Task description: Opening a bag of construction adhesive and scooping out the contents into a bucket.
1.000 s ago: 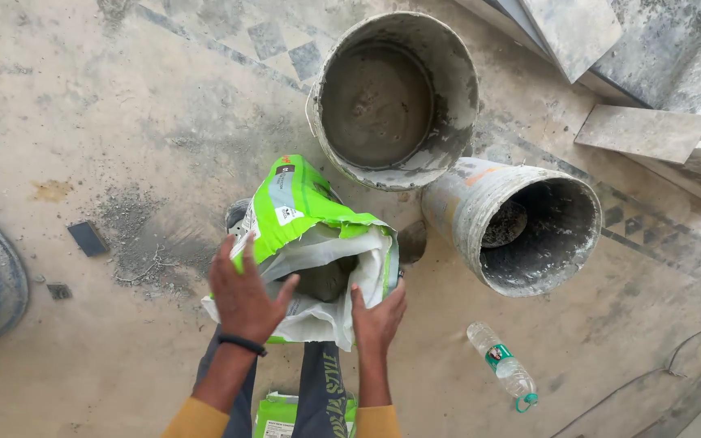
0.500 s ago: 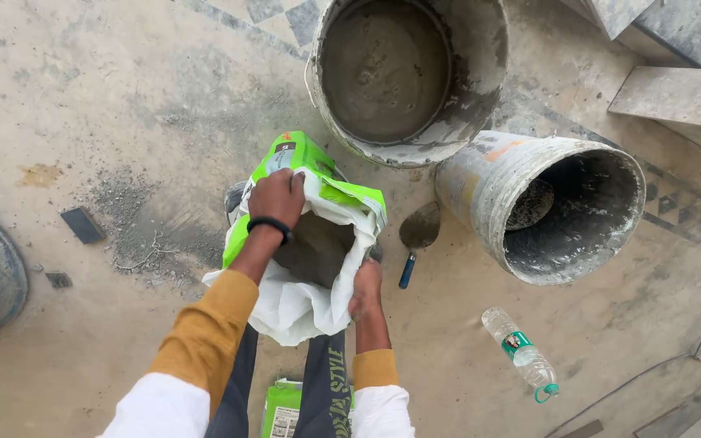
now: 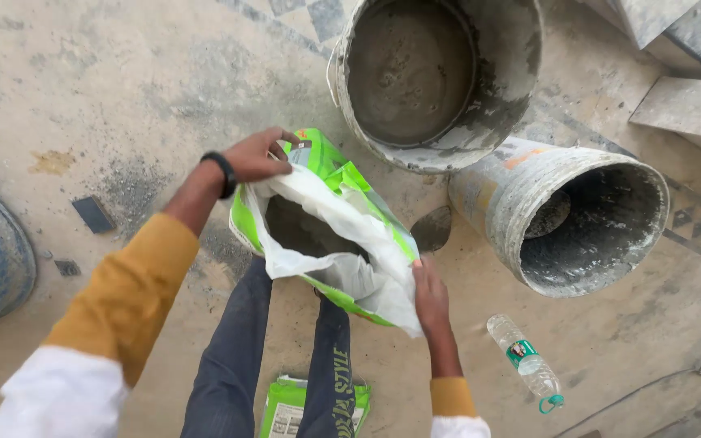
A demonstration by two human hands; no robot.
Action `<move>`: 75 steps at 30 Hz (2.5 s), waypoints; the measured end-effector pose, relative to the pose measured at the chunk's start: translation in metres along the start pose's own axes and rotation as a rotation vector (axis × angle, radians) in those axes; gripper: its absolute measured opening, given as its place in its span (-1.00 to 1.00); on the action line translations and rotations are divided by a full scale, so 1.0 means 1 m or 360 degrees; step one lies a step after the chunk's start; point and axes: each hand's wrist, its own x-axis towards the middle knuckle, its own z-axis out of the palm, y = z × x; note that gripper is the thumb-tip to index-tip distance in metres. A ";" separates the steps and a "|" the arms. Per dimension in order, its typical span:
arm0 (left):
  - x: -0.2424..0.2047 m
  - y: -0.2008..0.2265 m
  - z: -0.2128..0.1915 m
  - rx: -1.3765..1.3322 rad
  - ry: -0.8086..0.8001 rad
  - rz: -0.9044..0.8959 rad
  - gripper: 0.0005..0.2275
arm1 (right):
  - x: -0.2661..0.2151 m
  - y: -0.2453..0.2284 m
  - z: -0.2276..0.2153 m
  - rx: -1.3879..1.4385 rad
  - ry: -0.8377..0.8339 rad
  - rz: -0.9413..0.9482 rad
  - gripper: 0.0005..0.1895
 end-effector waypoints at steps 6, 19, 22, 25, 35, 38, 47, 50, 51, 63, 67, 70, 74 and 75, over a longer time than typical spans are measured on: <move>-0.101 0.076 0.103 0.1436 0.0631 0.1307 -0.37 | -0.077 -0.097 0.034 -0.1165 0.0450 0.0032 -0.11; 0.019 0.045 0.163 0.1784 -0.0011 0.0967 -0.73 | -0.178 0.018 0.118 0.0441 0.0906 0.0882 -0.52; 0.031 0.064 0.159 0.1778 -0.0079 0.0649 -0.68 | -0.160 0.034 0.135 0.1466 0.0955 0.0877 -0.62; 0.055 0.061 0.164 0.1673 -0.0194 0.0321 -0.58 | -0.123 0.073 0.131 0.2389 0.0947 0.1123 -0.65; 0.110 0.040 0.129 0.1441 -0.0517 -0.0215 -0.36 | -0.082 0.163 0.175 0.2869 0.0040 0.0938 -0.52; 0.096 0.051 0.118 0.1337 -0.0498 -0.0226 -0.33 | -0.082 0.169 0.158 0.2675 -0.0228 0.1015 -0.49; -0.137 0.049 0.139 0.1069 0.1406 0.0375 -0.11 | -0.120 0.024 0.114 0.2133 0.0502 0.0945 -0.35; -0.161 -0.024 0.167 0.0687 0.1389 0.0106 -0.18 | -0.114 0.062 0.137 0.2212 0.0512 0.1053 -0.36; -0.168 -0.038 0.175 0.0663 0.1408 0.0056 -0.18 | -0.114 0.071 0.137 0.2170 0.0477 0.1082 -0.36; -0.075 -0.162 0.161 -0.2369 0.0915 -0.0011 -0.71 | -0.071 0.126 0.155 0.2555 -0.0280 0.1241 -0.50; -0.035 -0.208 0.158 -0.2373 0.0208 -0.0170 -0.65 | -0.052 0.144 0.139 0.1827 0.0163 0.1265 -0.58; -0.036 -0.226 0.174 -0.2193 0.0605 0.0043 -0.66 | -0.028 0.156 0.103 0.1083 0.0559 0.0989 -0.62; -0.121 -0.096 0.186 -0.1054 0.1795 0.0210 -0.60 | -0.007 -0.056 0.062 0.0085 0.0824 0.0039 -0.46; -0.124 -0.081 0.190 -0.1064 0.1795 0.0223 -0.60 | -0.001 -0.080 0.070 0.0083 0.0830 0.0025 -0.46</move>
